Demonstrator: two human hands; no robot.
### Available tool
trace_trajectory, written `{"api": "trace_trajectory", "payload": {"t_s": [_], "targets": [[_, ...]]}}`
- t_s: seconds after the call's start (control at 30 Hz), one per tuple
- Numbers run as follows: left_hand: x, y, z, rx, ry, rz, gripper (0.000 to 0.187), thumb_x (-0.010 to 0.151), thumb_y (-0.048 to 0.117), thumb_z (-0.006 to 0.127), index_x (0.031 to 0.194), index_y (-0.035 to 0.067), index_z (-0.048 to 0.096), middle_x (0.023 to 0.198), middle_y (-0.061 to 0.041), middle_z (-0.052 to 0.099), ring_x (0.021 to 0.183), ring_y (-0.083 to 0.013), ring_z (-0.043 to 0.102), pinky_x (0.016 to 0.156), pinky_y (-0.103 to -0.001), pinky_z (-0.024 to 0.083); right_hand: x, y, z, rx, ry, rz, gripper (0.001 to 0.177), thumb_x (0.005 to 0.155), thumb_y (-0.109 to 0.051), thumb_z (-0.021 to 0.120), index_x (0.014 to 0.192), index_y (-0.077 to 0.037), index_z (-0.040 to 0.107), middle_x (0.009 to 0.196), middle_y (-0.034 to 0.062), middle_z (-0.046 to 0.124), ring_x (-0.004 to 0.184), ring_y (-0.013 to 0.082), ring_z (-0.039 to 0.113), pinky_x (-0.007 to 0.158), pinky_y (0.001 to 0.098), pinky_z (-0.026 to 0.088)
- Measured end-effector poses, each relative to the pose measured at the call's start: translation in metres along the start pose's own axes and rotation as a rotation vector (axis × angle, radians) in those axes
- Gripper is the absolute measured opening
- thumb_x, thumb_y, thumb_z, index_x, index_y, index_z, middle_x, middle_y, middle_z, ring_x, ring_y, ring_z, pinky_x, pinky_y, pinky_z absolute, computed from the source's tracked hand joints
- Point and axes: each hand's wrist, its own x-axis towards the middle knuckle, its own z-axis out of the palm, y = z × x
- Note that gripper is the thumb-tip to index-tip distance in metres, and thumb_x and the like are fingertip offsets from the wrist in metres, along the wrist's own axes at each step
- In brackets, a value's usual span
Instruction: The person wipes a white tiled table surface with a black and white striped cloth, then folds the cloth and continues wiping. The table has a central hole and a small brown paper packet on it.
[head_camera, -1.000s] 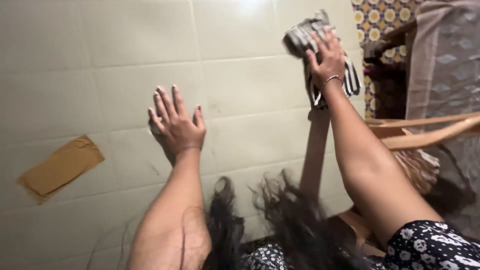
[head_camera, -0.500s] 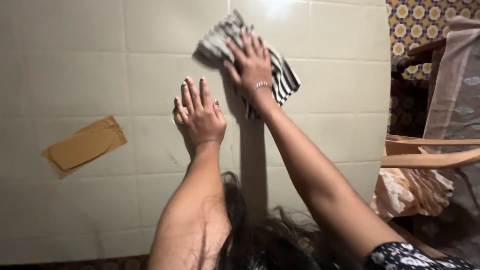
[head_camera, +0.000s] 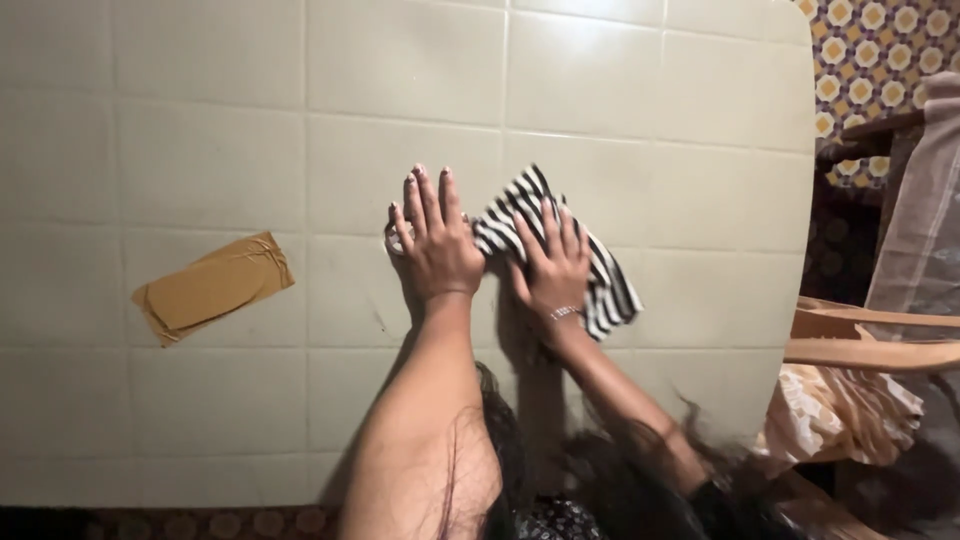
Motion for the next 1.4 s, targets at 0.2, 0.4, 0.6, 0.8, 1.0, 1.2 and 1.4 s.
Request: {"api": "trace_trajectory", "payload": {"t_s": [0.2, 0.4, 0.6, 0.8, 1.0, 1.2, 1.4], "targets": [[-0.003, -0.004, 0.012, 0.037, -0.03, 0.005, 0.053, 0.097, 0.026, 0.057, 0.147, 0.014, 0.045, 0.171, -0.018, 0.025, 0.159, -0.0324, 0.025, 0.129, -0.056, 0.015, 0.115, -0.016, 0.016, 0.048, 0.037, 0.08, 0.064, 0.091, -0.034, 0.071, 0.152, -0.025, 0.054, 0.165, 0.0132, 0.038, 0.151, 0.0382, 0.034, 0.124, 0.0562, 0.024], [-0.003, 0.0, 0.001, 0.02, -0.002, 0.014, 0.072, 0.094, 0.022, 0.057, 0.161, 0.01, 0.036, 0.169, -0.019, 0.025, 0.156, -0.0328, 0.025, 0.126, -0.056, 0.015, 0.172, 0.078, 0.011, 0.06, -0.058, -0.037, 0.062, 0.09, -0.037, 0.075, 0.148, -0.026, 0.056, 0.162, 0.0129, 0.038, 0.148, 0.0396, 0.032, 0.119, 0.0567, 0.024], [-0.003, 0.0, 0.0, 0.044, 0.0, 0.019, 0.07, 0.095, 0.021, 0.056, 0.161, 0.01, 0.035, 0.169, -0.019, 0.025, 0.157, -0.0324, 0.024, 0.126, -0.055, 0.016, 0.1, 0.21, -0.025, 0.049, 0.109, 0.232, 0.055, 0.1, -0.037, 0.069, 0.152, -0.021, 0.058, 0.163, 0.017, 0.043, 0.152, 0.0379, 0.035, 0.123, 0.0522, 0.028], [-0.004, 0.0, 0.001, 0.034, 0.011, 0.029, 0.069, 0.095, 0.021, 0.056, 0.161, 0.01, 0.036, 0.168, -0.019, 0.026, 0.156, -0.0329, 0.024, 0.126, -0.056, 0.017, 0.007, 0.216, -0.04, -0.065, 0.218, 0.568, 0.054, 0.101, -0.038, 0.063, 0.152, -0.021, 0.056, 0.164, 0.0163, 0.04, 0.15, 0.0381, 0.034, 0.122, 0.0531, 0.025], [-0.003, -0.002, 0.006, 0.004, 0.019, 0.029, 0.073, 0.092, 0.021, 0.057, 0.16, 0.01, 0.036, 0.168, -0.019, 0.027, 0.156, -0.0334, 0.023, 0.125, -0.056, 0.016, -0.047, 0.16, -0.023, -0.149, 0.304, 0.806, 0.058, 0.099, -0.038, 0.063, 0.154, -0.02, 0.053, 0.165, 0.0171, 0.037, 0.151, 0.0382, 0.033, 0.122, 0.0563, 0.024], [-0.003, -0.001, 0.001, 0.037, 0.017, 0.039, 0.073, 0.093, 0.022, 0.058, 0.16, 0.009, 0.036, 0.168, -0.02, 0.026, 0.156, -0.0335, 0.024, 0.125, -0.055, 0.017, -0.056, 0.123, -0.025, -0.163, 0.329, 0.943, 0.059, 0.095, -0.035, 0.064, 0.152, -0.022, 0.054, 0.165, 0.0149, 0.037, 0.152, 0.0355, 0.032, 0.121, 0.0573, 0.024], [-0.002, 0.001, -0.005, 0.081, -0.022, 0.031, 0.073, 0.092, 0.021, 0.059, 0.16, 0.01, 0.036, 0.168, -0.02, 0.026, 0.155, -0.0329, 0.026, 0.124, -0.054, 0.018, -0.053, 0.118, -0.027, -0.161, 0.315, 0.956, 0.059, 0.095, -0.034, 0.064, 0.151, -0.021, 0.055, 0.164, 0.0144, 0.038, 0.151, 0.0349, 0.032, 0.12, 0.056, 0.024]]}}
